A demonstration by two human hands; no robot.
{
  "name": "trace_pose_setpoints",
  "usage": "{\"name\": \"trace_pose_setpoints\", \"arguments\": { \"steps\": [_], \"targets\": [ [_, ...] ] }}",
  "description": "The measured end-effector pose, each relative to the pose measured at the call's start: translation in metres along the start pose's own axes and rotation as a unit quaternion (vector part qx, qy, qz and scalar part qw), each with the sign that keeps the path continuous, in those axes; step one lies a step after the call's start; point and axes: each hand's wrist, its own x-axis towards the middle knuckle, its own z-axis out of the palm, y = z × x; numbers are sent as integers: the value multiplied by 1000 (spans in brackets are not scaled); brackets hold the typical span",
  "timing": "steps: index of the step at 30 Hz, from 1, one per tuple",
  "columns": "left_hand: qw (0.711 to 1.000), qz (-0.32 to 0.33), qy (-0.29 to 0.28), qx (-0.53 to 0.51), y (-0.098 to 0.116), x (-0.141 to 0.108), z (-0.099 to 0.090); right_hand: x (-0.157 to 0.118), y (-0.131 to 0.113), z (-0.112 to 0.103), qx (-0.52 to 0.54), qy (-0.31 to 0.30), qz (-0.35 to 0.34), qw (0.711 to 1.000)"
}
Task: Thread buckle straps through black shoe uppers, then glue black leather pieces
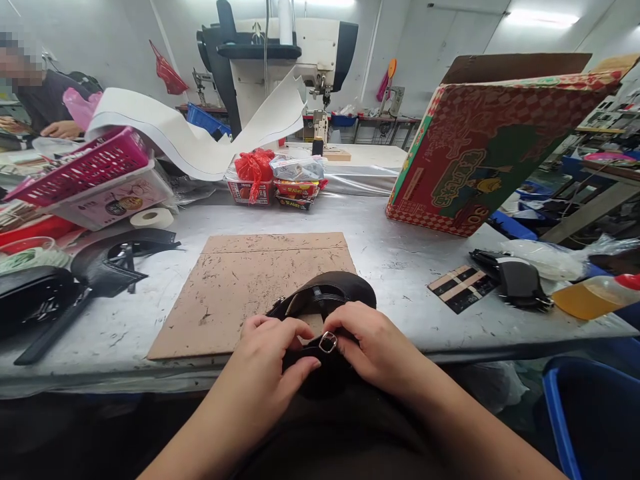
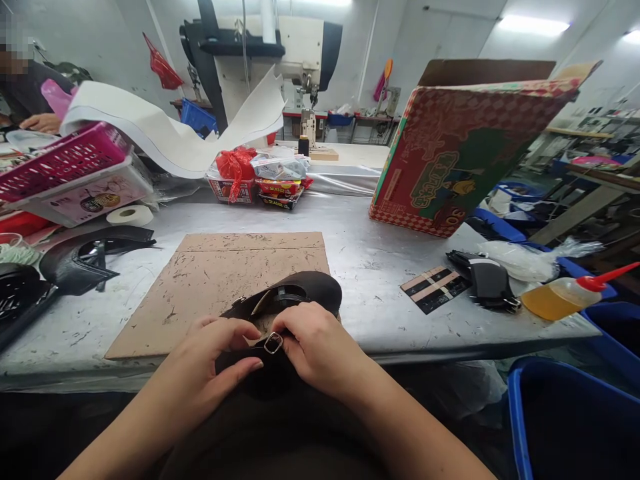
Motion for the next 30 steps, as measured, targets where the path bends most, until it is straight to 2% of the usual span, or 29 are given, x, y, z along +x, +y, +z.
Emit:
{"name": "trace_pose_setpoints", "arguments": {
  "steps": [7,21,30],
  "targets": [
    [999,27,-6,21,-1,2,1,-2,1,0,-2,8,-14,1000],
    [998,-15,-46,30,-4,4,0,-2,1,-1,-8,1,-14,1000],
    [998,-35,-48,14,-3,9,-2,-1,-1,-2,-13,-1,-19,1000]
  ]
}}
